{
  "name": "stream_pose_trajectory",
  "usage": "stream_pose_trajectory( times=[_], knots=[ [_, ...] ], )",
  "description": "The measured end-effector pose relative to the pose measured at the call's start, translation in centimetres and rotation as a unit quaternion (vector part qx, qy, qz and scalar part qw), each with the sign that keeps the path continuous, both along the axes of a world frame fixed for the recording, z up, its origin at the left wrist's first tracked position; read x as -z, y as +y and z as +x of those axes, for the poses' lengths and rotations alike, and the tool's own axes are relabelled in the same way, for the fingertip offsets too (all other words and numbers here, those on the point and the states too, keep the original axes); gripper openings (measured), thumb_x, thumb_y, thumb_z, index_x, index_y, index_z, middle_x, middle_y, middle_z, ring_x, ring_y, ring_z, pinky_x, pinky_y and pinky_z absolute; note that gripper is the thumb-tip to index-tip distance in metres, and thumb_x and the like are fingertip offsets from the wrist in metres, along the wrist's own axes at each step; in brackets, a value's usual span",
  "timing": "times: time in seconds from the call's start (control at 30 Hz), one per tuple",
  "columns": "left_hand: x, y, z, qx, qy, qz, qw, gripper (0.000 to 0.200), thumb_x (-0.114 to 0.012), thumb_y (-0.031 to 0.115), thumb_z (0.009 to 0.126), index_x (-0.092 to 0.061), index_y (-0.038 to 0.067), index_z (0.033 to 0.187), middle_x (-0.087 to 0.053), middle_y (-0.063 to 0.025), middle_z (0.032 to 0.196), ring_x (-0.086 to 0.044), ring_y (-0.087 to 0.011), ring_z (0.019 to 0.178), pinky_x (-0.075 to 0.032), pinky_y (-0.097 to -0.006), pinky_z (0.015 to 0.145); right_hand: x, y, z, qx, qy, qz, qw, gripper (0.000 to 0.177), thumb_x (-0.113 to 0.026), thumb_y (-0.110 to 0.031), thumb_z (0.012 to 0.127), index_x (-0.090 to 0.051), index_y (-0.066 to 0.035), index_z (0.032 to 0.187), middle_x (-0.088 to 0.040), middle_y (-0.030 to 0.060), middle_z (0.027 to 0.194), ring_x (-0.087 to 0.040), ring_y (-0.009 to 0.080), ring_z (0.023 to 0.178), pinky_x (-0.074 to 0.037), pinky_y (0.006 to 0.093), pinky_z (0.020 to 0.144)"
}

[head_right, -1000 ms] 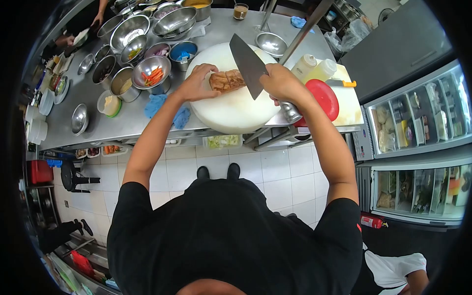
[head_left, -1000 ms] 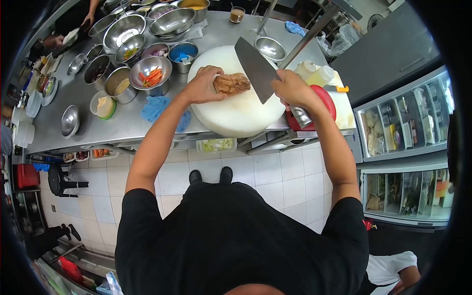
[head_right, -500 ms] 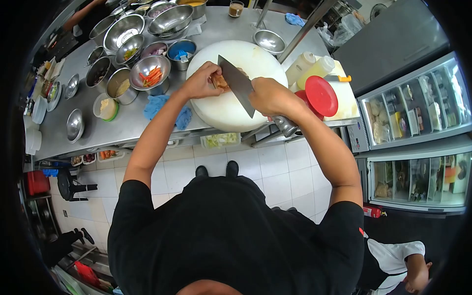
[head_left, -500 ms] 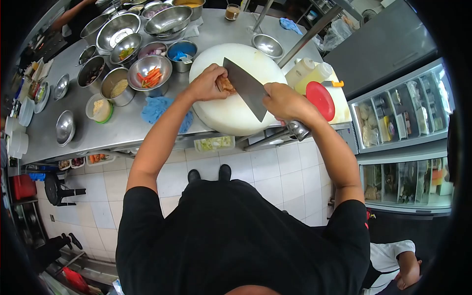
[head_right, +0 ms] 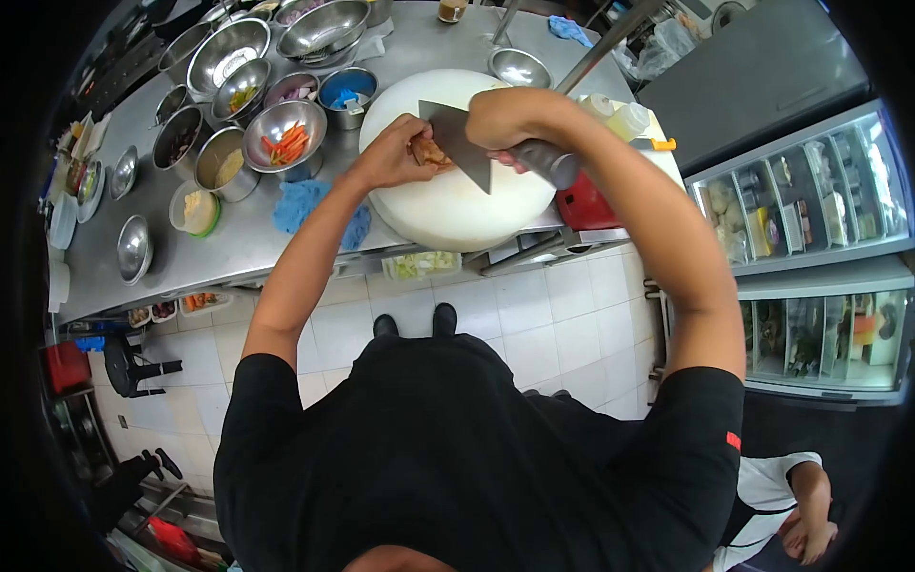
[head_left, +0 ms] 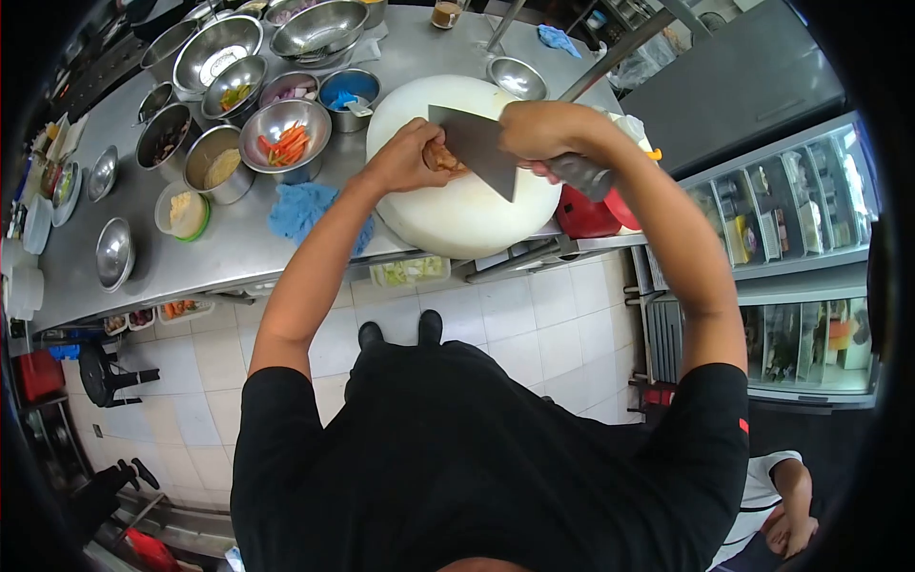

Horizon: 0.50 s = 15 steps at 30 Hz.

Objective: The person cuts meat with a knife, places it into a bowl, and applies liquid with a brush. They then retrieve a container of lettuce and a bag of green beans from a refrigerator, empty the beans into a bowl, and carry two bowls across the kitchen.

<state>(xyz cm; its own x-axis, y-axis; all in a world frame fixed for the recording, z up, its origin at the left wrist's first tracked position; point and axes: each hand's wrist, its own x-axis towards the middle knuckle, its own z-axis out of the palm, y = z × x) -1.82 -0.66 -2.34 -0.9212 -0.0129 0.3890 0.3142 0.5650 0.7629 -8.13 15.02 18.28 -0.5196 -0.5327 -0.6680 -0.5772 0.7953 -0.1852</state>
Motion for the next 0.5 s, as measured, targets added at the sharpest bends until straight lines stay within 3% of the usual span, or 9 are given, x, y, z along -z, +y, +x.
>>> stream_pose_trajectory(
  times=[0.07,0.17,0.33,0.4,0.5],
  knots=[
    [0.1,0.0,-0.1,-0.011,0.019,-0.043,0.999,0.045,-0.075,0.017,0.061,-0.052,0.001,0.096,-0.049,-0.0081,0.091,-0.05,-0.0183,0.08,-0.043,-0.0281,0.071,-0.9,-0.2,0.8,-0.003,0.015,0.027,1.0,0.022,-0.042,-0.01,0.077,-0.052,0.006,0.066,-0.049,0.0094,0.052,-0.049,0.019,0.042,-0.042,0.0337,0.038],
    [0.0,0.1,-0.2,-0.015,-0.009,-0.021,1.0,0.045,-0.076,0.018,0.061,-0.052,0.001,0.095,-0.049,-0.0089,0.091,-0.05,-0.0195,0.081,-0.043,-0.0286,0.072,0.6,-0.3,1.4,0.016,0.031,-0.037,0.999,0.023,-0.042,-0.01,0.077,-0.051,0.006,0.064,-0.05,0.01,0.052,-0.05,0.0205,0.041,-0.044,0.0341,0.039],
    [-0.5,0.3,0.0,-0.028,-0.01,-0.02,0.999,0.046,-0.077,0.019,0.06,-0.052,0.001,0.095,-0.049,-0.0103,0.091,-0.051,-0.0215,0.081,-0.044,-0.0296,0.074,0.9,1.0,0.8,-0.015,0.02,-0.007,1.0,0.021,-0.043,-0.007,0.074,-0.055,0.007,0.064,-0.053,0.013,0.054,-0.053,0.0225,0.042,-0.044,0.0357,0.039],
    [-0.6,0.3,0.0,-0.033,-0.014,-0.028,0.999,0.046,-0.077,0.019,0.06,-0.052,0.0,0.094,-0.049,-0.0109,0.091,-0.051,-0.0221,0.082,-0.044,-0.0299,0.074,0.3,2.0,1.7,0.028,0.009,-0.033,0.999,0.021,-0.043,-0.006,0.074,-0.055,0.009,0.065,-0.054,0.0144,0.054,-0.054,0.0229,0.042,-0.044,0.0349,0.038],
    [-0.6,0.4,0.0,-0.036,-0.016,-0.037,0.999,0.05,-0.08,0.032,0.06,-0.054,0.0,0.088,-0.051,-0.0137,0.091,-0.053,-0.0271,0.086,-0.045,-0.0328,0.078,3.0,1.9,1.4,0.026,0.004,-0.092,0.995,0.022,-0.043,-0.006,0.074,-0.055,0.012,0.069,-0.055,0.0168,0.054,-0.055,0.025,0.042,-0.045,0.0362,0.038]
  ],
)
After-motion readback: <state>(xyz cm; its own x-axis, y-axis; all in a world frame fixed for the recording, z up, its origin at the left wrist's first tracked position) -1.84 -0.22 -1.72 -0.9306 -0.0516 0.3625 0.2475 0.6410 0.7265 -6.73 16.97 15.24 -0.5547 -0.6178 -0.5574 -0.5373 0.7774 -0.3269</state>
